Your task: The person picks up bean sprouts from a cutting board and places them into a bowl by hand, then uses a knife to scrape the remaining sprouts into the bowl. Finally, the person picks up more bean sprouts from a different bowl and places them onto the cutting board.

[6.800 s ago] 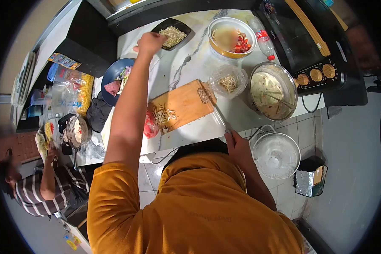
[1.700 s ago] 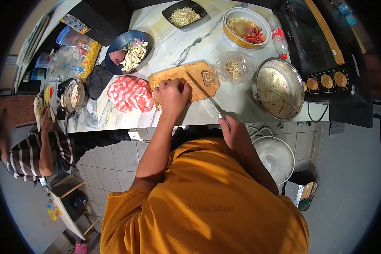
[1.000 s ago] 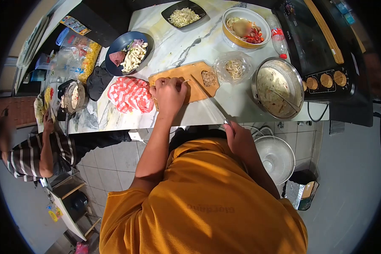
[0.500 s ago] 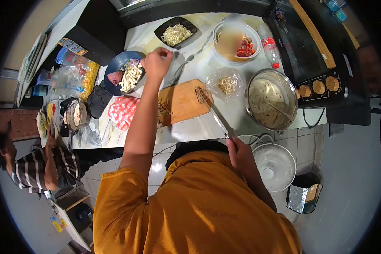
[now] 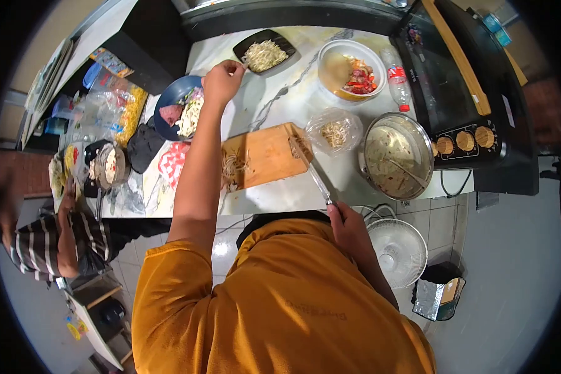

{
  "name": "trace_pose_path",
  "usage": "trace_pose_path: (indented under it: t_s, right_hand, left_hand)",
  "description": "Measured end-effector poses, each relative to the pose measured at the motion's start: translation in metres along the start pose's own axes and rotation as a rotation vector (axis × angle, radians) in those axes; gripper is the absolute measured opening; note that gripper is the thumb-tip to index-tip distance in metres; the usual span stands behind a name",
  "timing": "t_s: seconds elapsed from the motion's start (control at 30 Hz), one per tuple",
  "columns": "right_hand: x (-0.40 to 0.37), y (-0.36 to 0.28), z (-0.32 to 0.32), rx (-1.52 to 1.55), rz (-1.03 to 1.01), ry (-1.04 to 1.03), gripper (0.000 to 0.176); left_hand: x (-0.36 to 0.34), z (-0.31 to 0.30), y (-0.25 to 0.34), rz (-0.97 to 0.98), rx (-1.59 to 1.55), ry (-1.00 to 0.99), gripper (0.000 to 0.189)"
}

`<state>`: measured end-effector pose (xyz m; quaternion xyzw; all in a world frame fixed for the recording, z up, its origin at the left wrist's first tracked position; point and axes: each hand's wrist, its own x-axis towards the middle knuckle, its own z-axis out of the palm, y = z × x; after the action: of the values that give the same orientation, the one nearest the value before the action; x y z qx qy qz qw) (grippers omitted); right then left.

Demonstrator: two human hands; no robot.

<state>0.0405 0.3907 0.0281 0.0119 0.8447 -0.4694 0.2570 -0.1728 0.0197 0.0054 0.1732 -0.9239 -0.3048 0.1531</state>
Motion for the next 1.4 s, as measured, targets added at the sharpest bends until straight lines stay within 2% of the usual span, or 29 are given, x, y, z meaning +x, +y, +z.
trace_pose_path:
  t_s: [0.03,0.07,0.13,0.17,0.23,0.27,0.33,0.37,0.73,1.0,1.13,1.2,1.4]
  right_hand:
    - [0.003,0.001,0.001,-0.013,-0.014,-0.01,0.034]
    - [0.007,0.002,0.002,-0.017,-0.013,-0.026,0.034]
    - [0.013,0.007,0.006,-0.045,-0.093,-0.027,0.032]
    - [0.015,0.006,0.008,-0.049,-0.094,-0.035,0.032]
    - [0.019,0.004,0.01,-0.003,-0.138,-0.049,0.031]
    - [0.021,0.003,0.011,-0.007,-0.14,-0.055,0.031]
    - [0.024,0.002,0.011,-0.029,-0.102,-0.058,0.03]
    - [0.025,0.002,0.012,-0.034,-0.101,-0.066,0.03]
    - [0.02,0.004,0.012,-0.032,-0.114,-0.054,0.034]
    - [0.013,0.004,0.013,-0.017,-0.054,-0.055,0.033]
    - [0.012,0.003,0.012,-0.002,-0.017,-0.037,0.032]
    - [0.012,0.003,0.012,0.003,-0.018,-0.04,0.032]
    - [0.013,0.004,0.011,0.001,-0.053,-0.057,0.032]
  left_hand:
    - [-0.016,-0.008,-0.01,0.084,0.019,0.007,0.026]
    - [-0.032,-0.012,-0.023,0.069,0.025,0.009,0.026]
    - [-0.065,-0.017,-0.045,0.126,-0.128,-0.125,0.019]
    - [-0.081,-0.021,-0.05,0.118,-0.127,-0.122,0.019]
    - [-0.116,-0.03,-0.048,0.241,-0.003,-0.157,0.014]
    - [-0.13,-0.033,-0.045,0.234,-0.003,-0.152,0.014]
    - [-0.153,-0.035,-0.033,0.286,0.215,-0.178,0.015]
    - [-0.159,-0.036,-0.025,0.174,0.167,-0.271,0.014]
    - [-0.173,-0.02,-0.034,0.222,0.15,-0.253,0.015]
    - [-0.174,0.003,-0.014,0.14,0.049,-0.219,0.017]
    - [-0.179,0.016,0.002,0.177,0.025,-0.197,0.017]
    - [-0.183,0.022,0.003,0.191,0.045,-0.12,0.016]
    - [-0.185,0.011,-0.002,0.265,0.092,-0.061,0.016]
